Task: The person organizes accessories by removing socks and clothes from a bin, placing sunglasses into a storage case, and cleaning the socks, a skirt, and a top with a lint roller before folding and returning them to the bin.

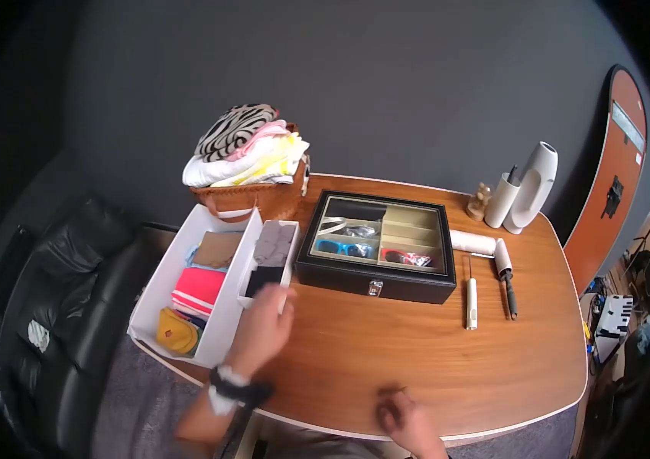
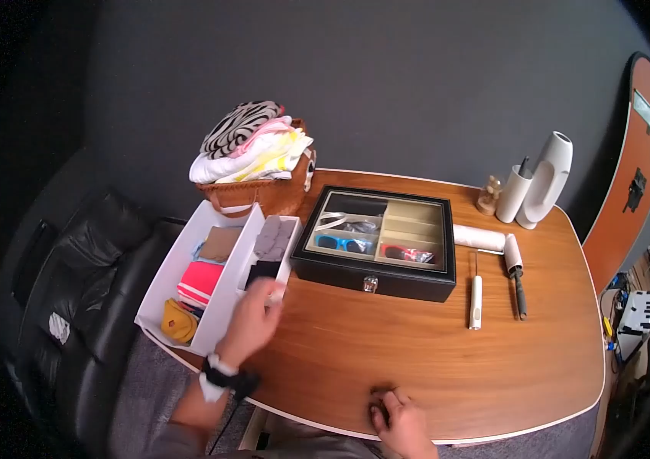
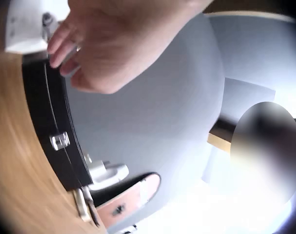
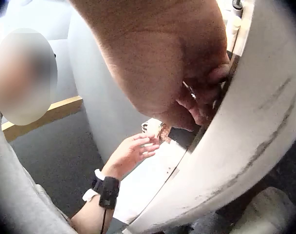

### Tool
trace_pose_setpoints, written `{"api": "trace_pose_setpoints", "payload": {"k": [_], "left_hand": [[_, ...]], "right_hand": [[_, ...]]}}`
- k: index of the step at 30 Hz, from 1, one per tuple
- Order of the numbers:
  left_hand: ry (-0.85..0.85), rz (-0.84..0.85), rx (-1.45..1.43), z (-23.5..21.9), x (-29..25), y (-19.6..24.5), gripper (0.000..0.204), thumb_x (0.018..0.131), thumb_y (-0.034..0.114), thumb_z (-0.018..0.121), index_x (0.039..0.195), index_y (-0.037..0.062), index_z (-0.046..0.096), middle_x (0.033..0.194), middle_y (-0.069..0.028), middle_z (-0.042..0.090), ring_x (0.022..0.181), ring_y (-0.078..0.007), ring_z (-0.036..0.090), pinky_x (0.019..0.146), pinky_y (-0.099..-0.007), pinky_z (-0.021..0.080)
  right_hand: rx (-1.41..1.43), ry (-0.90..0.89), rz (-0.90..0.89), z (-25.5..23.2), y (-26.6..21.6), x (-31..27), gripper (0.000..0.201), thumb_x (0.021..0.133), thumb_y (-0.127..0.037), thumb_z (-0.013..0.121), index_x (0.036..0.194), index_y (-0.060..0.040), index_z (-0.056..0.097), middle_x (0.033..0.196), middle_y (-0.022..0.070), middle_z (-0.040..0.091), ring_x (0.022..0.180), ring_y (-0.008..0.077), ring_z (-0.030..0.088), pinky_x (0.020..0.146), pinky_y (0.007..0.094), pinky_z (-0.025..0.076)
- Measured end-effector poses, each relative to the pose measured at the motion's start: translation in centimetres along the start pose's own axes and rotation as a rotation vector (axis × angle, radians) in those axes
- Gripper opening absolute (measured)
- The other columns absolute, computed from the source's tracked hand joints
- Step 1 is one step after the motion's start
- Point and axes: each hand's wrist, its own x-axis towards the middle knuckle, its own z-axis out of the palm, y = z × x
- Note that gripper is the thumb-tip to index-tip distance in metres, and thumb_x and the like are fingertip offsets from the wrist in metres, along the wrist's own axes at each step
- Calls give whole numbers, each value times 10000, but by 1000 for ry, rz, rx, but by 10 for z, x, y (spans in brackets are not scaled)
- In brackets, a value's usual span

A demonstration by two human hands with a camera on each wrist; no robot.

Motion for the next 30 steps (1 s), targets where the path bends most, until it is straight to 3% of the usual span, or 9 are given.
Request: {"api": "trace_pose_setpoints", "payload": {"k": [2,8,11,14,17,20,24,26,30], "left_hand": [[40,-15,154,6,9,-16,270,896,15,671,1159,-13,619,1098,-234,644,1029,-447,646,884,-522,526],[-56,-238,329,18,60,-41,301,864,3,680,1137,-33,557,1188,-280,596,1004,-484,672,831,-549,569],[-100,-286,352,31,62,-49,374,847,-12,685,1180,-23,517,1194,-285,588,1017,-488,670,852,-553,565],[-125,-334,367,34,62,-45,485,844,-27,677,1266,-11,436,1229,-295,584,1026,-495,673,869,-540,566],[-147,-379,417,36,63,-47,543,849,-29,676,1317,-13,403,1207,-301,622,1034,-499,672,868,-538,563],[-226,-408,434,34,63,-53,599,861,-40,657,1382,-1,365,1143,-302,667,1034,-467,686,864,-531,567],[-45,-345,369,16,53,-44,465,903,-19,637,1331,-7,456,1069,-277,698,995,-416,703,815,-525,558],[143,-201,298,-4,41,-24,365,919,-7,645,1267,-20,537,1052,-258,698,922,-379,714,784,-489,558],[206,-53,-234,-57,25,58,222,938,-3,661,1154,-32,622,1007,-148,677,833,-224,651,742,-344,520]], "right_hand": [[-42,-9,79,-9,-12,8,249,891,-207,732,1115,-119,670,969,165,715,888,398,709,784,490,575],[-93,161,16,11,-15,25,215,941,-200,674,1144,-155,620,779,211,697,693,421,688,640,524,552],[-49,-65,217,-7,-29,21,309,950,-180,659,1248,-113,618,1060,256,714,975,421,702,829,516,562],[-53,80,103,2,-16,18,230,891,-202,722,1102,-126,672,950,152,716,862,400,707,767,493,574],[-39,84,58,6,-6,15,235,892,-192,715,1113,-126,671,959,160,718,873,404,706,764,491,573],[-21,97,58,5,-10,15,233,892,-175,709,1115,-123,670,959,160,724,858,407,708,750,489,576],[13,123,55,5,-7,11,226,888,-155,704,1109,-123,673,943,162,728,831,406,711,729,486,578],[9,134,51,3,-8,9,221,887,-150,704,1104,-122,675,934,160,729,821,405,711,721,484,579],[8,73,64,3,-9,7,254,893,-148,714,1138,-108,661,966,164,714,818,387,704,713,476,577]]}}
